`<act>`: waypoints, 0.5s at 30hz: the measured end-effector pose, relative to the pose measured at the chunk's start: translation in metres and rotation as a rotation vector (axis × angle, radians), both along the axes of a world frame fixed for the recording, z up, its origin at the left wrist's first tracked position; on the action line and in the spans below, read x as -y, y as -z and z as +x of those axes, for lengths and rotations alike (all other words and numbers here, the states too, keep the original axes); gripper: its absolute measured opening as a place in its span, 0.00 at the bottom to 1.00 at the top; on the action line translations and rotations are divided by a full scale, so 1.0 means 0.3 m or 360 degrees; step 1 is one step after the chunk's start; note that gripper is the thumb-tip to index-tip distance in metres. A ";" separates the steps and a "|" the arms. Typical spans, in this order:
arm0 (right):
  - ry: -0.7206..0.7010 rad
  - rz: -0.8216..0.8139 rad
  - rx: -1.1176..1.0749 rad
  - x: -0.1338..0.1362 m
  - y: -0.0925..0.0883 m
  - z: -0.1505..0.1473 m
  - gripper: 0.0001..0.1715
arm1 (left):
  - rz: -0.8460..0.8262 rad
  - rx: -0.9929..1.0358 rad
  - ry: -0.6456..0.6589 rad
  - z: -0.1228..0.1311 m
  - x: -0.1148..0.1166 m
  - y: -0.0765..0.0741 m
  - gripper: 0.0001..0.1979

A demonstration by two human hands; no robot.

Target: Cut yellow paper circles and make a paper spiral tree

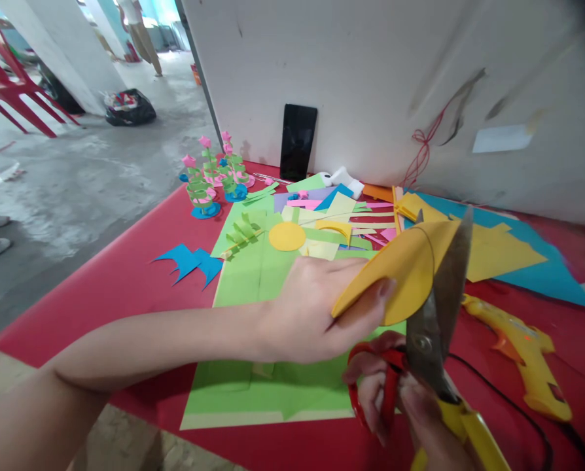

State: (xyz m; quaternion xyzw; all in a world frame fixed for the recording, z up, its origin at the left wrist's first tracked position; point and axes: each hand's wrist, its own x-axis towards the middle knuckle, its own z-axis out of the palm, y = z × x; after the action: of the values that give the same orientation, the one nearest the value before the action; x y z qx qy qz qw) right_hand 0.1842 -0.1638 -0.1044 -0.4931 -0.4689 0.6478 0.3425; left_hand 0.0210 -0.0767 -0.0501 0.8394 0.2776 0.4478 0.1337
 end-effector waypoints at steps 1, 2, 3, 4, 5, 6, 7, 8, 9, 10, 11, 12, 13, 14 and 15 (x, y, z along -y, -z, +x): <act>0.0043 0.0048 0.0016 0.000 -0.012 -0.001 0.19 | 0.0009 -0.0005 -0.0003 0.000 0.000 0.001 0.15; 0.0082 0.0093 0.0042 0.001 -0.022 -0.004 0.15 | 0.0006 -0.0008 -0.0004 0.000 0.001 0.001 0.15; 0.0129 0.0131 0.0077 0.003 -0.030 -0.008 0.12 | -0.0009 -0.0017 0.0001 -0.001 0.001 0.001 0.15; 0.0151 0.0146 0.0107 0.006 -0.035 -0.012 0.10 | -0.0031 -0.0024 0.0007 -0.001 0.001 0.001 0.15; 0.0143 0.0139 0.0111 0.008 -0.038 -0.015 0.09 | -0.0057 -0.0032 0.0012 -0.001 0.002 0.000 0.15; 0.0143 0.0127 0.0103 0.009 -0.038 -0.017 0.09 | -0.0083 -0.0037 0.0013 -0.001 0.002 0.000 0.15; 0.0156 0.0104 0.0084 0.010 -0.036 -0.019 0.09 | -0.0102 -0.0037 0.0006 -0.001 0.002 0.000 0.16; 0.0145 0.0069 0.0049 0.010 -0.033 -0.019 0.09 | -0.0114 -0.0036 -0.0004 -0.001 0.002 0.000 0.16; 0.0142 0.0044 0.0016 0.009 -0.029 -0.019 0.09 | -0.0119 -0.0030 -0.0018 0.000 0.002 0.000 0.16; 0.0151 0.0031 -0.0007 0.009 -0.024 -0.018 0.09 | -0.0123 -0.0029 -0.0029 0.000 0.002 0.000 0.16; 0.0175 0.0031 -0.0023 0.009 -0.020 -0.017 0.09 | -0.0127 -0.0030 -0.0036 0.001 0.002 0.001 0.16; 0.0188 0.0028 -0.0038 0.009 -0.016 -0.017 0.09 | -0.0129 -0.0029 -0.0038 0.001 0.001 0.001 0.16; 0.0213 0.0036 -0.0047 0.011 -0.013 -0.015 0.09 | -0.0129 -0.0023 -0.0037 0.001 0.000 0.002 0.16; 0.0234 0.0041 -0.0045 0.013 -0.011 -0.014 0.08 | -0.0129 -0.0019 -0.0034 0.002 0.000 0.003 0.16; 0.0251 0.0030 -0.0049 0.015 -0.009 -0.013 0.08 | -0.0124 -0.0011 -0.0033 0.002 -0.001 0.005 0.15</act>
State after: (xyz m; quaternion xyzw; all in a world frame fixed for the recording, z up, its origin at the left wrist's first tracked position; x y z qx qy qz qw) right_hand 0.1804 -0.1685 -0.1016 -0.5153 -0.4293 0.6218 0.4044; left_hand 0.0215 -0.0765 -0.0515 0.8322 0.3039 0.4350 0.1608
